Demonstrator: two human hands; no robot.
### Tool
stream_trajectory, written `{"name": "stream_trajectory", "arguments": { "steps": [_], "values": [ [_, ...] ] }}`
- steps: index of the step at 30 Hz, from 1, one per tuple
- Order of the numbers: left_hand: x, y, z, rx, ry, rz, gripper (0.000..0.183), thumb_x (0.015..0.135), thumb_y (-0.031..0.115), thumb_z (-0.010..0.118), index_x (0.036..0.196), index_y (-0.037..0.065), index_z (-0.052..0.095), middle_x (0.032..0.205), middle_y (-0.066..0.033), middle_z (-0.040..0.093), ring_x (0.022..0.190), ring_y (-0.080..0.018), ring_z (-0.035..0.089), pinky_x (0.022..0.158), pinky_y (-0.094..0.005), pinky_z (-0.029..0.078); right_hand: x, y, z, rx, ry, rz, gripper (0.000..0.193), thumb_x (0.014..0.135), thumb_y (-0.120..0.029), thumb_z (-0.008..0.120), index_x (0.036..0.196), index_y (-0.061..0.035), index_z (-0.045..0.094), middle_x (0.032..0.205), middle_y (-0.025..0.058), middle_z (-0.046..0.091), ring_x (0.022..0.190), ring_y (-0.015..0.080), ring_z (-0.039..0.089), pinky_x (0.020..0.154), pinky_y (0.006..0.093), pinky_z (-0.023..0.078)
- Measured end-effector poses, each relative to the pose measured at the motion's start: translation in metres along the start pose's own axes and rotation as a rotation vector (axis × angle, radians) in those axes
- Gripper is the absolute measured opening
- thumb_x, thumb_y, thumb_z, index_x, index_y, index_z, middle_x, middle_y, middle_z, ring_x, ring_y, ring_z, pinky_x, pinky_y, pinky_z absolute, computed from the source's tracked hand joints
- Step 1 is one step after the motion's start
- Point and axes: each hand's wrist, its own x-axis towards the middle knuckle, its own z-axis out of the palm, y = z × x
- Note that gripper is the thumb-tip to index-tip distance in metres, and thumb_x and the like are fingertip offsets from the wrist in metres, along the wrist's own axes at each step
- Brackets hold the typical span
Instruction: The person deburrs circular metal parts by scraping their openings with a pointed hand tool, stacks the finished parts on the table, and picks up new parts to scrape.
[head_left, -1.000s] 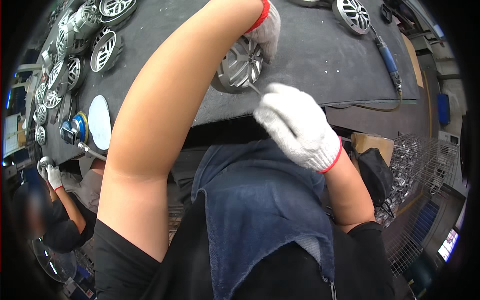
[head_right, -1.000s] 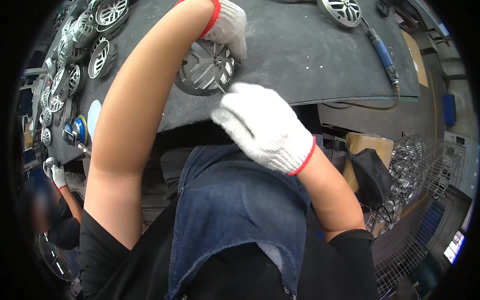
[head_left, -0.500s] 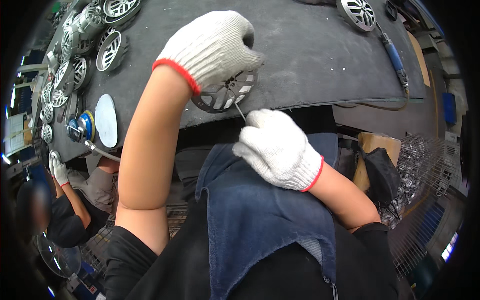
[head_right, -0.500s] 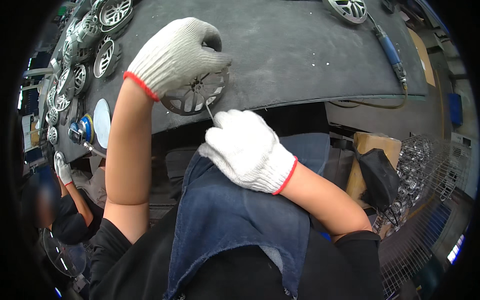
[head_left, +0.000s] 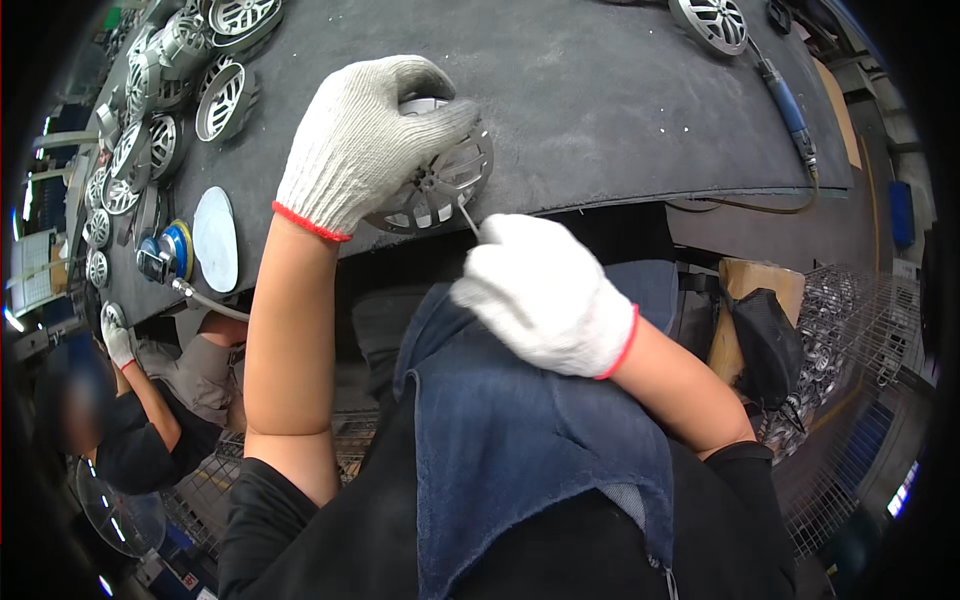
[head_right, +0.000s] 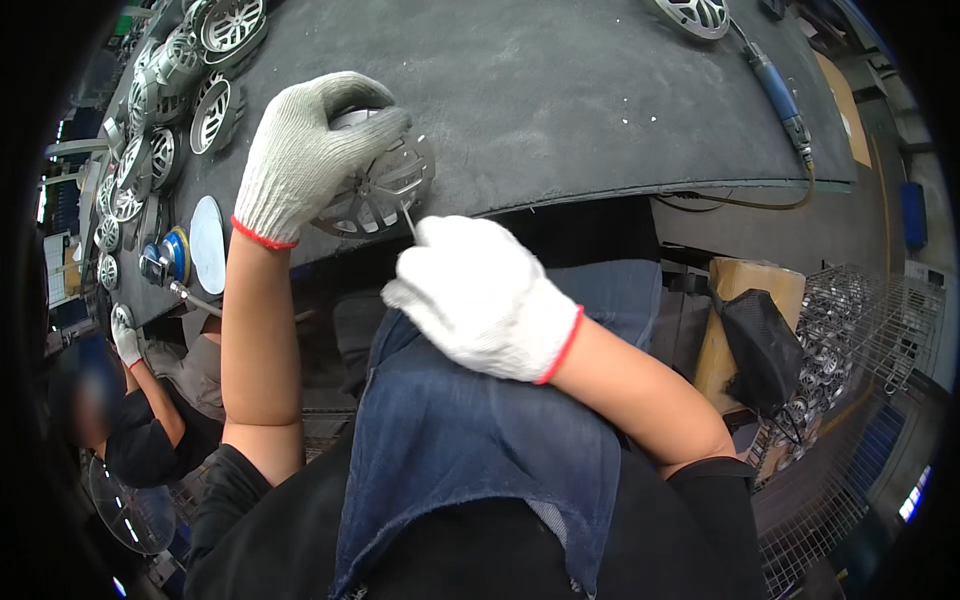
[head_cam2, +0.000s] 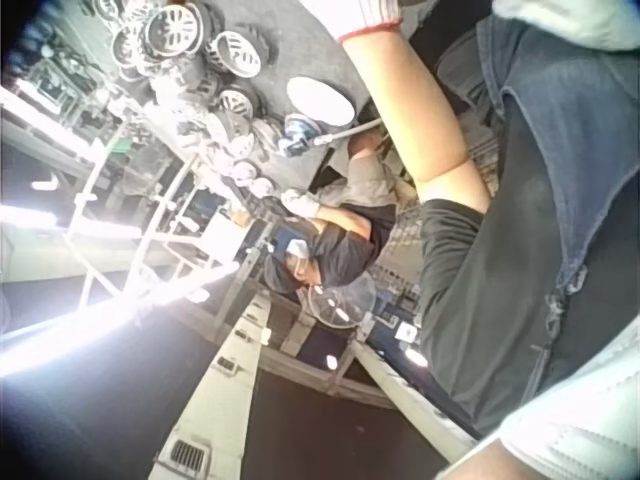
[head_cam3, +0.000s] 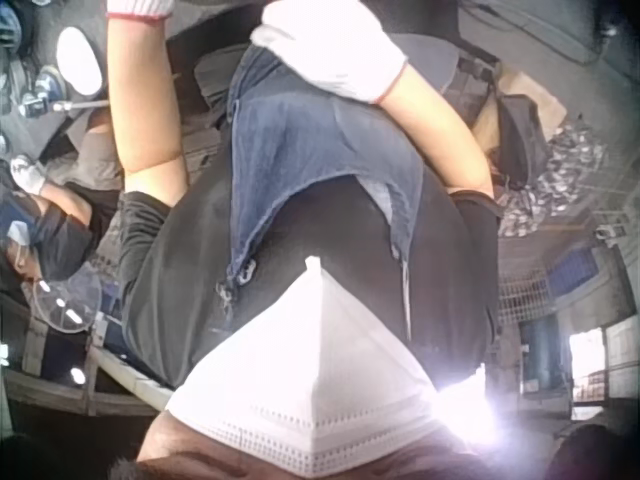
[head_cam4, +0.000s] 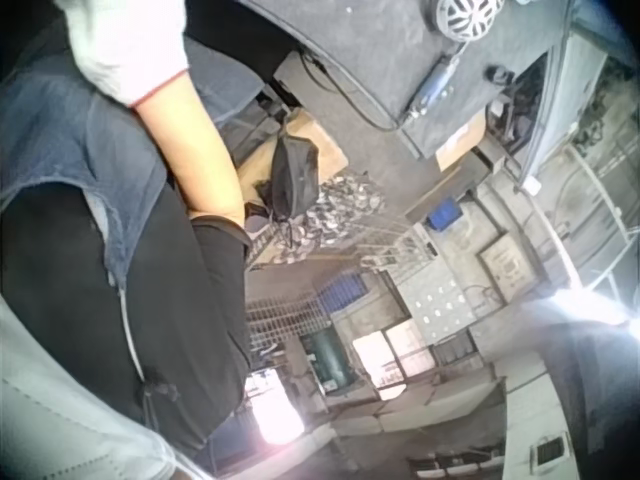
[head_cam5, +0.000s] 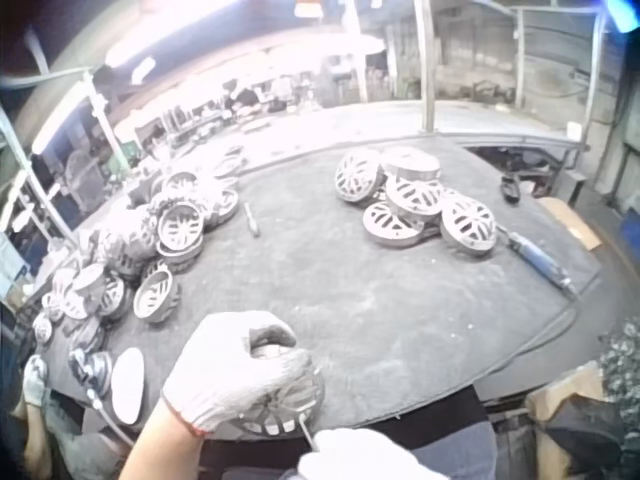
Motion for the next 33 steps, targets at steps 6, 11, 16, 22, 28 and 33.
{"name": "stream_trajectory", "arguments": {
  "steps": [6,11,16,22,28,33],
  "values": [
    [0.000,-0.050,0.012,-0.231,0.081,-0.120,0.032,0.105,0.024,0.076,0.112,-0.007,0.076,0.091,-0.0106,0.078,0.085,-0.0154,0.070,0.080,-0.0341,0.059,-0.032,0.023,-0.041,0.678,0.075,0.208,0.015,0.107,-0.007,0.064,0.104,0.0045,0.072,0.103,0.0184,0.073,0.091,0.0271,0.072,0.084,0.0380,0.060],
    [-0.002,-0.033,0.013,-0.074,0.168,-0.013,0.028,0.105,0.025,0.072,0.111,-0.003,0.074,0.090,-0.0165,0.076,0.080,-0.0221,0.072,0.079,-0.0381,0.058,-0.030,0.016,-0.036,0.668,0.067,0.276,0.023,0.109,-0.010,0.062,0.119,0.0028,0.077,0.109,0.0175,0.078,0.098,0.0284,0.077,0.091,0.0378,0.062],
    [-0.004,0.012,0.004,0.030,0.089,0.081,0.033,0.100,0.028,0.078,0.109,-0.003,0.075,0.094,-0.0200,0.079,0.084,-0.0282,0.077,0.081,-0.0410,0.060,-0.011,0.008,-0.025,0.323,0.053,0.365,0.026,0.106,-0.002,0.066,0.129,0.0034,0.076,0.111,0.0174,0.080,0.093,0.0273,0.078,0.091,0.0369,0.063],
    [-0.006,0.040,0.008,0.140,0.007,0.163,0.034,0.096,0.032,0.078,0.107,-0.001,0.078,0.102,-0.0228,0.080,0.093,-0.0396,0.079,0.085,-0.0446,0.061,-0.018,0.019,-0.040,-0.351,0.058,0.246,0.033,0.101,-0.012,0.079,0.133,-0.0040,0.076,0.100,0.0133,0.083,0.086,0.0316,0.080,0.081,0.0412,0.062],
    [0.025,0.052,0.030,0.356,-0.012,0.237,0.031,0.096,0.029,0.070,0.108,0.002,0.081,0.099,-0.0222,0.079,0.096,-0.0439,0.078,0.090,-0.0513,0.062,-0.006,0.013,-0.045,-0.746,-0.144,0.132,0.019,0.093,-0.014,0.073,0.113,-0.0128,0.075,0.072,0.0046,0.063,0.070,0.0238,0.068,0.067,0.0421,0.051],
    [0.085,0.070,0.013,0.513,-0.496,0.125,0.038,0.094,0.024,0.066,0.117,0.002,0.088,0.116,-0.0237,0.085,0.102,-0.0381,0.083,0.093,-0.0498,0.064,0.000,0.021,-0.051,-0.776,-0.187,0.075,0.025,0.095,-0.014,0.075,0.120,-0.0122,0.078,0.073,0.0044,0.065,0.070,0.0266,0.069,0.067,0.0437,0.052]
  ]
}}
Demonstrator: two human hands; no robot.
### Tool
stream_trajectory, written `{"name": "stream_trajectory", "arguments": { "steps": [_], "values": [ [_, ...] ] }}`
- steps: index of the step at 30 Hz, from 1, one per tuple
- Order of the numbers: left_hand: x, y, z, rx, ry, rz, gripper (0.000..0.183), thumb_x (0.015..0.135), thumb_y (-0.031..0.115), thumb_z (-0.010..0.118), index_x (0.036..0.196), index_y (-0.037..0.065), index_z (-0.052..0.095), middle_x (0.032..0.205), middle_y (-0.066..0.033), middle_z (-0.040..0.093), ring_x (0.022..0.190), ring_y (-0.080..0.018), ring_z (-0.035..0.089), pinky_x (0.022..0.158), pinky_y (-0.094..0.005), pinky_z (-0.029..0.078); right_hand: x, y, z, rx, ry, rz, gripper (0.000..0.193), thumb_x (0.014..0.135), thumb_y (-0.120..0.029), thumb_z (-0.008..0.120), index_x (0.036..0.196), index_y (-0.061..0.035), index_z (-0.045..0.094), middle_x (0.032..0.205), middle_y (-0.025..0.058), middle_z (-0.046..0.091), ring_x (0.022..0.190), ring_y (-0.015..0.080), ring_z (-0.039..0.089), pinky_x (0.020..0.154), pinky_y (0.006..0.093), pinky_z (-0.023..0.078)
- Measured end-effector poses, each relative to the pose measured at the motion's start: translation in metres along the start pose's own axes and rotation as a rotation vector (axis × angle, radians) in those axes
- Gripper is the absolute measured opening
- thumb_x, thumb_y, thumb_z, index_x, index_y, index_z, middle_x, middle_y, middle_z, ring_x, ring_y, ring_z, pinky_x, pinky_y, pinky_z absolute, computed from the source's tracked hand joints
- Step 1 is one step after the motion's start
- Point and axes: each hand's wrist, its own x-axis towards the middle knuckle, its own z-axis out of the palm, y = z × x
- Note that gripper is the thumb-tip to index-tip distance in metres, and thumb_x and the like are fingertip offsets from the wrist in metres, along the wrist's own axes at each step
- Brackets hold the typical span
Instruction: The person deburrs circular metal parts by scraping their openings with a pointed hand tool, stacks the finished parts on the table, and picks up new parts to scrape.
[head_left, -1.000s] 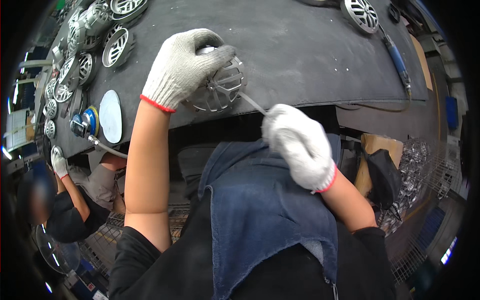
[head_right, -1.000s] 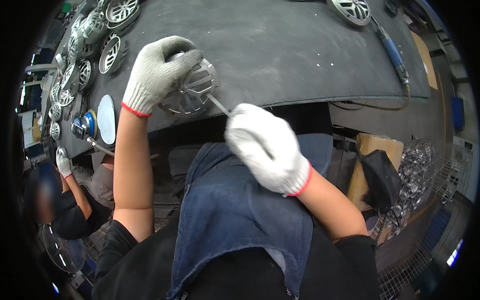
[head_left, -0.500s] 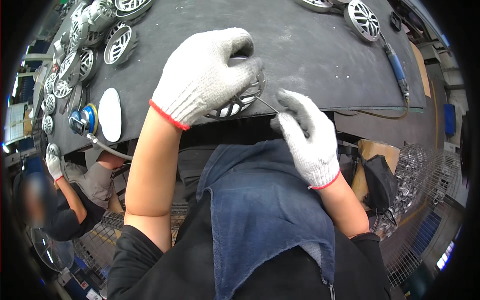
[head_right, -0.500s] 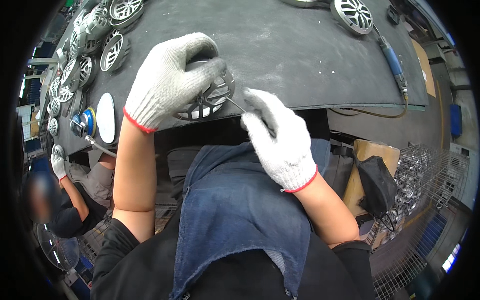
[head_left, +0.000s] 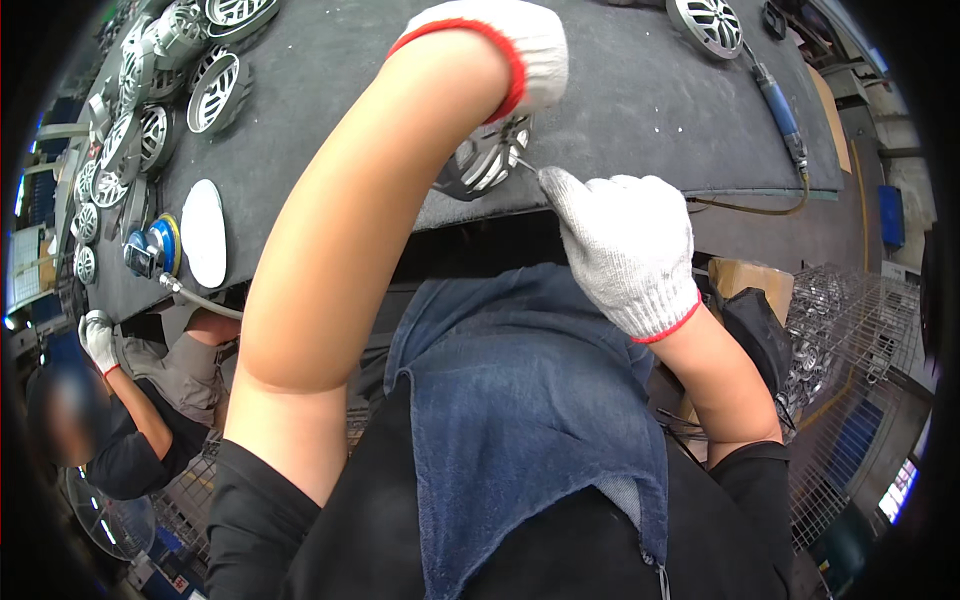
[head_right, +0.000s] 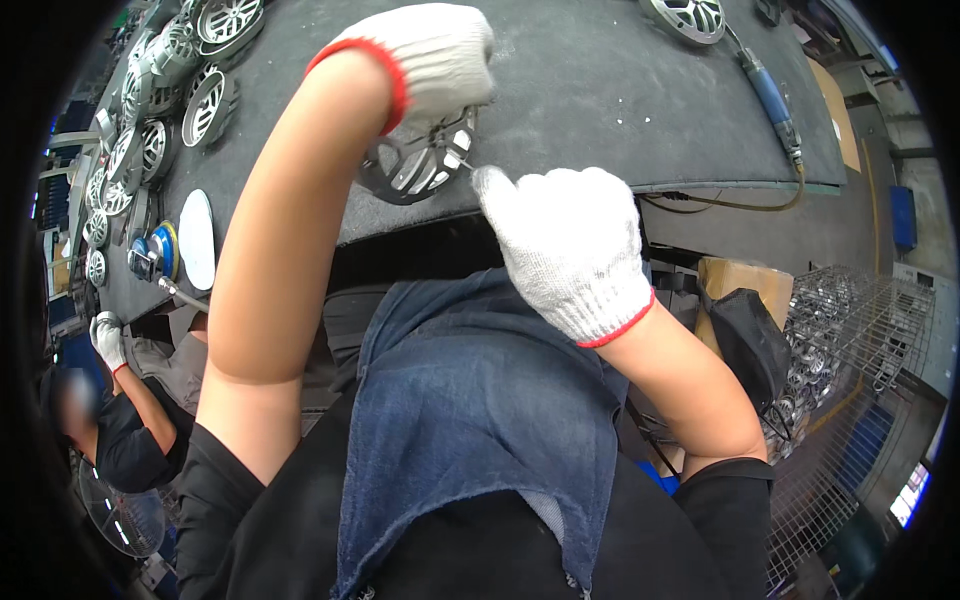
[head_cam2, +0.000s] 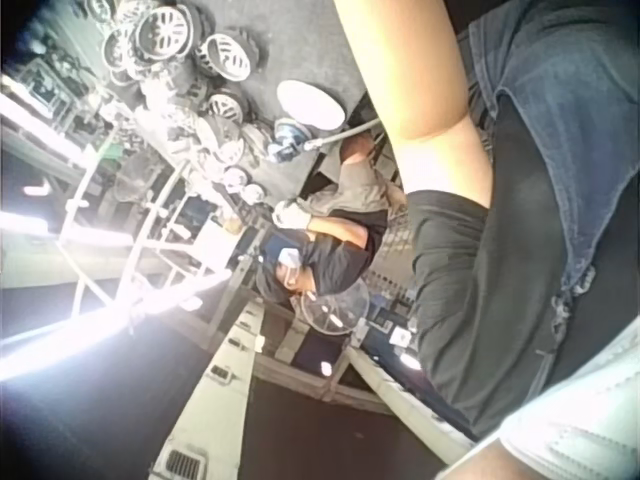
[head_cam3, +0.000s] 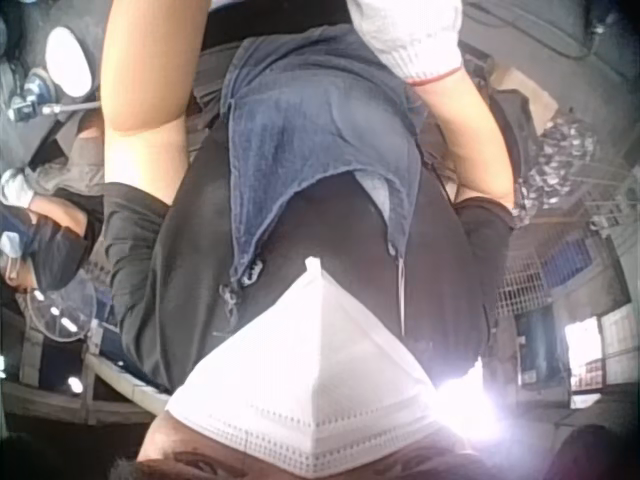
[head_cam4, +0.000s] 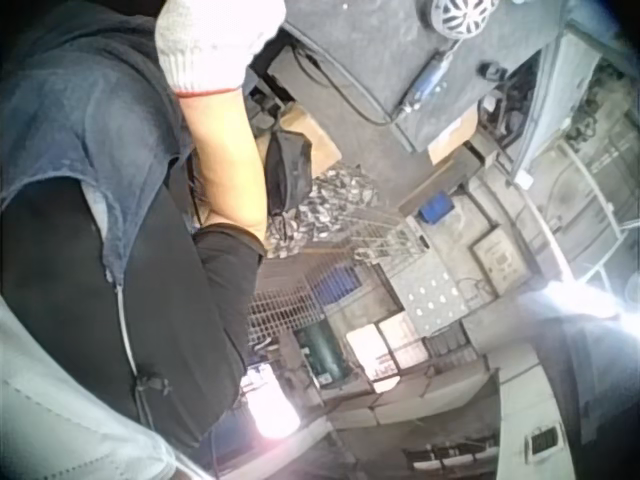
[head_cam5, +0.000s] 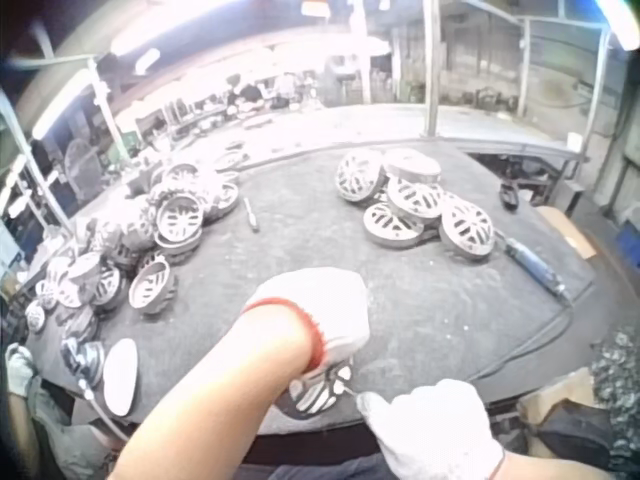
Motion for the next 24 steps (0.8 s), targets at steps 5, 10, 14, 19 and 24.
{"name": "stream_trajectory", "arguments": {
  "steps": [5,10,14,19,24],
  "values": [
    [0.027,0.016,-0.026,0.100,-0.292,0.000,0.036,0.089,0.015,0.069,0.117,0.002,0.088,0.120,-0.0239,0.085,0.105,-0.0370,0.084,0.091,-0.0523,0.064,-0.004,0.003,-0.002,0.074,-0.027,0.068,0.025,0.098,-0.016,0.069,0.121,-0.0128,0.077,0.070,0.0044,0.067,0.064,0.0257,0.070,0.063,0.0430,0.053],
    [0.048,0.018,-0.013,0.168,-0.292,0.053,0.032,0.088,0.019,0.071,0.111,0.001,0.085,0.106,-0.0251,0.082,0.096,-0.0394,0.081,0.089,-0.0513,0.064,0.000,0.010,-0.003,0.057,-0.116,0.089,0.020,0.102,-0.018,0.070,0.121,-0.0116,0.074,0.071,0.0086,0.071,0.066,0.0299,0.075,0.062,0.0453,0.056],
    [0.028,0.011,0.005,0.108,-0.083,-0.044,0.031,0.092,0.026,0.070,0.102,0.000,0.084,0.092,-0.0245,0.080,0.087,-0.0412,0.079,0.085,-0.0496,0.063,-0.007,-0.002,-0.019,0.279,-0.080,0.117,0.023,0.105,-0.016,0.071,0.127,-0.0107,0.074,0.069,0.0118,0.069,0.064,0.0336,0.073,0.063,0.0461,0.057],
    [0.002,0.000,0.021,0.098,0.039,-0.015,0.031,0.093,0.026,0.069,0.102,0.000,0.082,0.094,-0.0251,0.080,0.091,-0.0430,0.079,0.087,-0.0506,0.063,-0.009,-0.002,-0.001,0.125,-0.138,0.120,0.025,0.105,-0.016,0.073,0.129,-0.0103,0.072,0.070,0.0138,0.069,0.065,0.0355,0.073,0.064,0.0478,0.058],
    [-0.044,0.011,0.041,-0.062,0.398,-0.072,0.031,0.098,0.030,0.071,0.104,0.000,0.078,0.100,-0.0251,0.078,0.099,-0.0458,0.076,0.090,-0.0524,0.061,-0.022,0.001,-0.008,0.401,-0.083,0.151,0.018,0.106,-0.017,0.071,0.122,-0.0097,0.070,0.073,0.0115,0.071,0.065,0.0336,0.074,0.063,0.0467,0.058]
  ]
}}
